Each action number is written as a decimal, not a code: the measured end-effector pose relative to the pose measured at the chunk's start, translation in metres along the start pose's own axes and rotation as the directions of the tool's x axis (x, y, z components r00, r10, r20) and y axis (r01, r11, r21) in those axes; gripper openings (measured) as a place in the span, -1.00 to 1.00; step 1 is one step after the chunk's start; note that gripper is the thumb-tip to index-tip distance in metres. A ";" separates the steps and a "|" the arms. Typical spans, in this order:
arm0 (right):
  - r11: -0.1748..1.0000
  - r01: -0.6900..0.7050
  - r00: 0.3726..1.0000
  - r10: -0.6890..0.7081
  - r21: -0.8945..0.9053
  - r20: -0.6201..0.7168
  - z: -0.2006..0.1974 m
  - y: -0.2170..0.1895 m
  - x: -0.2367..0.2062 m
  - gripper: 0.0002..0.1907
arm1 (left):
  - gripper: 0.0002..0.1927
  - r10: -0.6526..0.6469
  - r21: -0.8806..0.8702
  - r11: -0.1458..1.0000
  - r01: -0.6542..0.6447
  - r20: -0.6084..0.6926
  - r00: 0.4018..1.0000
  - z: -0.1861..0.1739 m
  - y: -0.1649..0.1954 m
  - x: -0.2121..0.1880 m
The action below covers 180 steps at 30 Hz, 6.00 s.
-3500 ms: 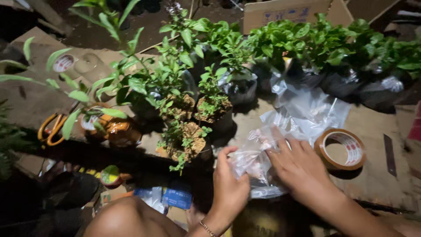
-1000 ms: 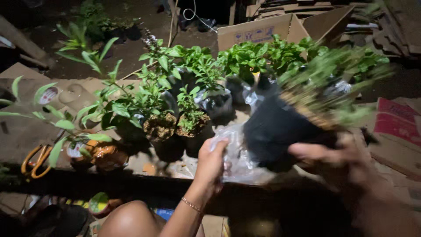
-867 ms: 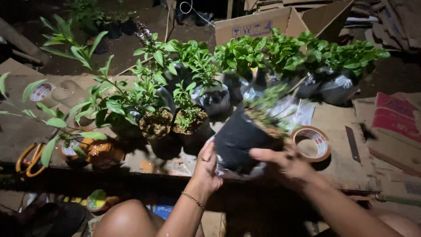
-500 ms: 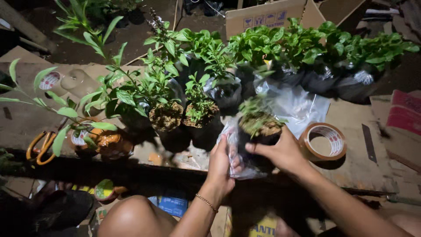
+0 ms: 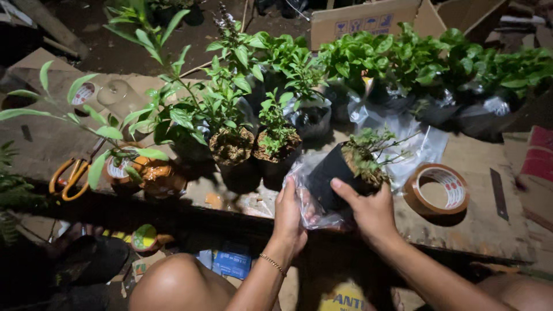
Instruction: The person wraps small potted plants in clear plastic bags and secures them with tape. They handle each plant individually, placing it into a bag, folding the bag around the pot, and sealing it. The wrapped plants are placed in a row on the table.
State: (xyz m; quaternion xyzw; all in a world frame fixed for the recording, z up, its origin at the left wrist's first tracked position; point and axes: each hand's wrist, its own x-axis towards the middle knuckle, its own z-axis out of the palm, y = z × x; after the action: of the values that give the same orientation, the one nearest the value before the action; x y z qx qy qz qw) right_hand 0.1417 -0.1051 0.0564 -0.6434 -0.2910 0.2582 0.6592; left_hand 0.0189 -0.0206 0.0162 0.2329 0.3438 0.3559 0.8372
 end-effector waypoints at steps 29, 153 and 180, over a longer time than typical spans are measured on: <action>0.870 0.056 0.952 0.100 -0.490 0.288 -0.082 0.092 0.062 -0.60 | -0.44 0.360 0.677 0.715 -0.174 -0.144 0.922 -0.043 -0.027 0.012; 0.316 -0.887 0.462 0.637 0.338 0.618 -0.037 0.055 0.126 -0.71 | -0.74 0.015 -0.258 0.966 -0.018 -0.012 1.000 -0.009 0.029 0.023; 0.452 -0.704 0.710 0.469 0.547 0.526 -0.078 0.034 0.110 -0.69 | -0.83 -0.031 -0.343 0.939 0.020 -0.027 0.999 -0.060 0.069 0.033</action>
State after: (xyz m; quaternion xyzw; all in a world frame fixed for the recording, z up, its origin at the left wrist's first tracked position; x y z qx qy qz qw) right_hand 0.2751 -0.0799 0.0283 -0.3457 -0.0182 0.6576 0.6691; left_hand -0.0392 0.0567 0.0071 0.0737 0.2930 0.4032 0.8638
